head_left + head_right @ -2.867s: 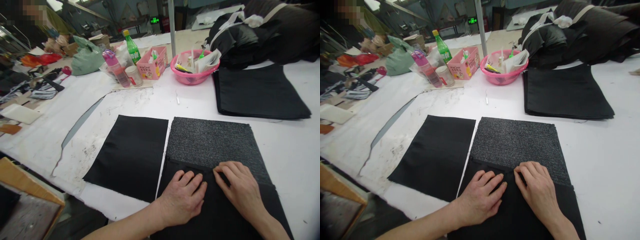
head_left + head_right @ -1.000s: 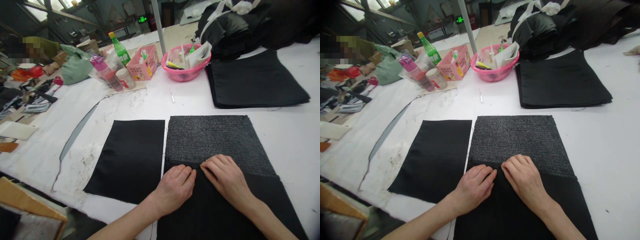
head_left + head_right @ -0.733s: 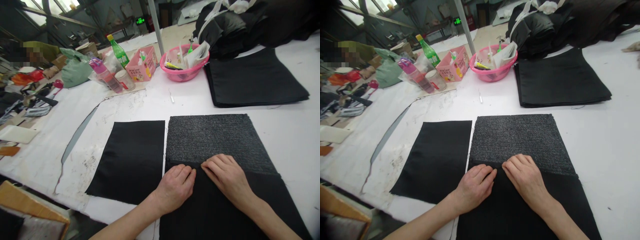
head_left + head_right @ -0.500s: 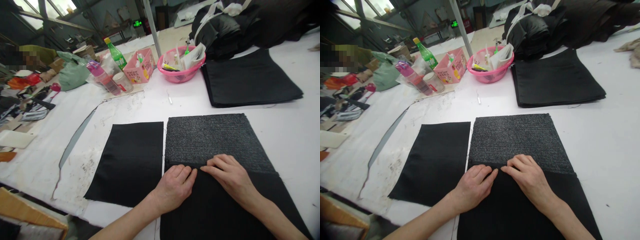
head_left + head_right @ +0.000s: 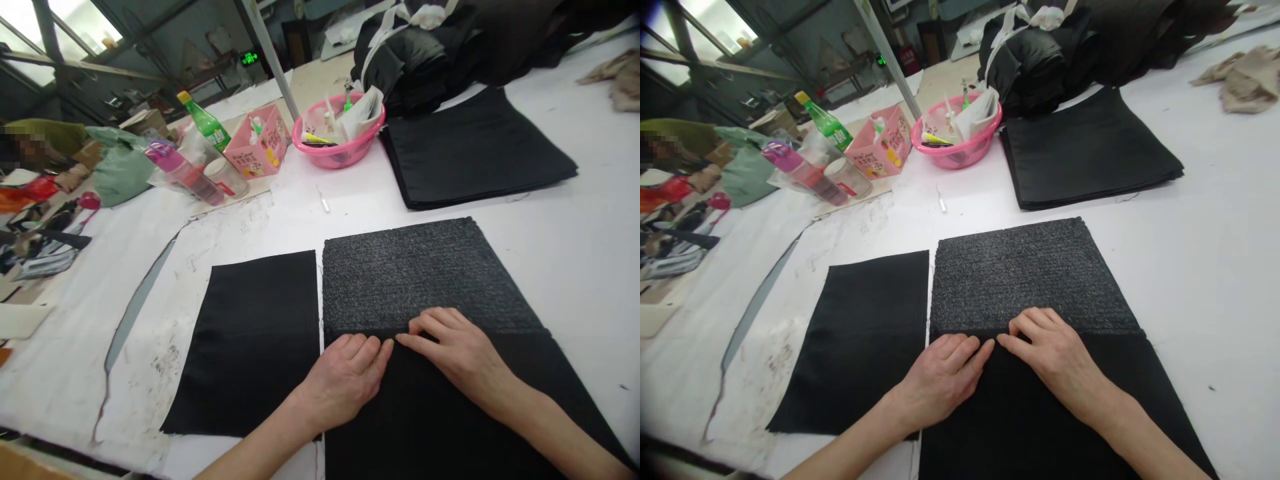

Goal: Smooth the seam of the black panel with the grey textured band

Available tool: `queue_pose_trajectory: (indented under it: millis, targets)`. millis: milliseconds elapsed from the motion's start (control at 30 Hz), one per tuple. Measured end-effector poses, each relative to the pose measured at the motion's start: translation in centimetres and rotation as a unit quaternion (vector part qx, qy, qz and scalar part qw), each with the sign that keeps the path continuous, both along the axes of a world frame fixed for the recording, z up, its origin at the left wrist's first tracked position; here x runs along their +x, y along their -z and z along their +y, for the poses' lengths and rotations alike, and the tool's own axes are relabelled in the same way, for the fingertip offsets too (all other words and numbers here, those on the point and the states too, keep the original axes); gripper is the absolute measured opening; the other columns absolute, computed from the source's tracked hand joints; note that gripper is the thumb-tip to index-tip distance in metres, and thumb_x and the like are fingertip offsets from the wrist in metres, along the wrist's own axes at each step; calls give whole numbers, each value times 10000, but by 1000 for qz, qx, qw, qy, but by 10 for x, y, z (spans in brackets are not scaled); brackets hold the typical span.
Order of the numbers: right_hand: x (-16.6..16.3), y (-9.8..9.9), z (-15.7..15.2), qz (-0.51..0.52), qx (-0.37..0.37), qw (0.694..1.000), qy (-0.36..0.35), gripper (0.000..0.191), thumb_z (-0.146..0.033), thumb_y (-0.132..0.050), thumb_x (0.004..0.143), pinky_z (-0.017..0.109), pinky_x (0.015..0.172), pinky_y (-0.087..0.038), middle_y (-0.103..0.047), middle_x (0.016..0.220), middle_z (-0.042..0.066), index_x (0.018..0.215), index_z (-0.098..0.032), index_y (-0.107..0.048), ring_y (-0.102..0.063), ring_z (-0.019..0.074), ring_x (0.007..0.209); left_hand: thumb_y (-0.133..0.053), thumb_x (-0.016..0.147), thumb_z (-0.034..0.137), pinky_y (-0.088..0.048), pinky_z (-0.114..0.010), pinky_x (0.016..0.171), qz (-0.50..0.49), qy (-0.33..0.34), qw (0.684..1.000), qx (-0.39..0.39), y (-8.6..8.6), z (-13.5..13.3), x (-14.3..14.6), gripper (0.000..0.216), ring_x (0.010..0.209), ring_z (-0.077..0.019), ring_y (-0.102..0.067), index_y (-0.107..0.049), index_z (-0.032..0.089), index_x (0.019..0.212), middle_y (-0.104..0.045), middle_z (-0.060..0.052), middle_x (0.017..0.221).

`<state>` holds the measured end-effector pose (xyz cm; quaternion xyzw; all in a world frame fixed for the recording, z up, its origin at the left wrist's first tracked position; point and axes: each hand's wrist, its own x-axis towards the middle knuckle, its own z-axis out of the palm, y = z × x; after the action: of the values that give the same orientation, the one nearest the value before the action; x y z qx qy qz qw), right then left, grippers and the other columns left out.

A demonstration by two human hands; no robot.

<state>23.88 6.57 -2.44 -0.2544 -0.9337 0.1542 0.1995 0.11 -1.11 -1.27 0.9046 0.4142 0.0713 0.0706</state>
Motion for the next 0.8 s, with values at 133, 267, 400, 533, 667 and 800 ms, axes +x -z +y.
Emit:
queue_pose_trajectory:
  millis: [133, 267, 400, 533, 667, 800]
  targets:
    - [6, -1, 1, -5, -7, 1000, -8, 279, -209, -367, 1067, 363, 804, -364, -548, 1000, 55, 1152, -231, -631, -500, 205, 946, -426, 969, 166, -506, -342, 802, 2, 1, 1000, 6, 3, 2, 0, 418, 950, -199, -567, -444, 78, 1376, -602, -101, 1100]
    - [14, 0, 2, -6, -3, 1000, -3, 267, -197, -386, 1060, 360, 809, -375, -550, 999, 52, 1160, -240, -629, -505, 201, 943, -423, 971, 155, -495, -340, 811, 6, 16, 1000, 5, 4, 4, -1, 415, 994, -201, -561, -433, 75, 1379, -602, -100, 1126]
    - [16, 1, 1, -6, 0, 1000, 6, 250, -199, -410, 1053, 361, 815, -379, -556, 997, 50, 1159, -247, -631, -508, 202, 938, -413, 972, 159, -479, -347, 835, 20, 35, 999, -6, 0, 7, -1, 447, 1007, -207, -547, -400, 63, 1409, -587, -104, 1169]
    - [16, 2, 0, -5, -11, 1000, 8, 262, -212, -390, 1063, 369, 828, -373, -552, 998, 52, 1174, -247, -625, -499, 203, 949, -410, 973, 150, -467, -346, 797, 27, 45, 999, 6, -2, 11, 1, 449, 960, -202, -547, -399, 68, 1414, -585, -101, 1154]
    - [22, 1, 1, 1, -11, 1000, 14, 280, -224, -374, 1069, 367, 824, -375, -554, 1004, 56, 1193, -252, -623, -497, 204, 955, -412, 981, 136, -456, -335, 728, 44, 49, 998, 21, 0, 14, 4, 417, 898, -190, -553, -422, 90, 1395, -602, -90, 1093]
    - [32, 1, 5, 6, -5, 1000, 28, 274, -200, -399, 1053, 351, 805, -386, -559, 994, 53, 1178, -259, -636, -510, 197, 932, -403, 991, 128, -463, -333, 751, 39, 50, 998, 27, 3, 15, 5, 390, 936, -189, -562, -435, 91, 1378, -609, -93, 1088]
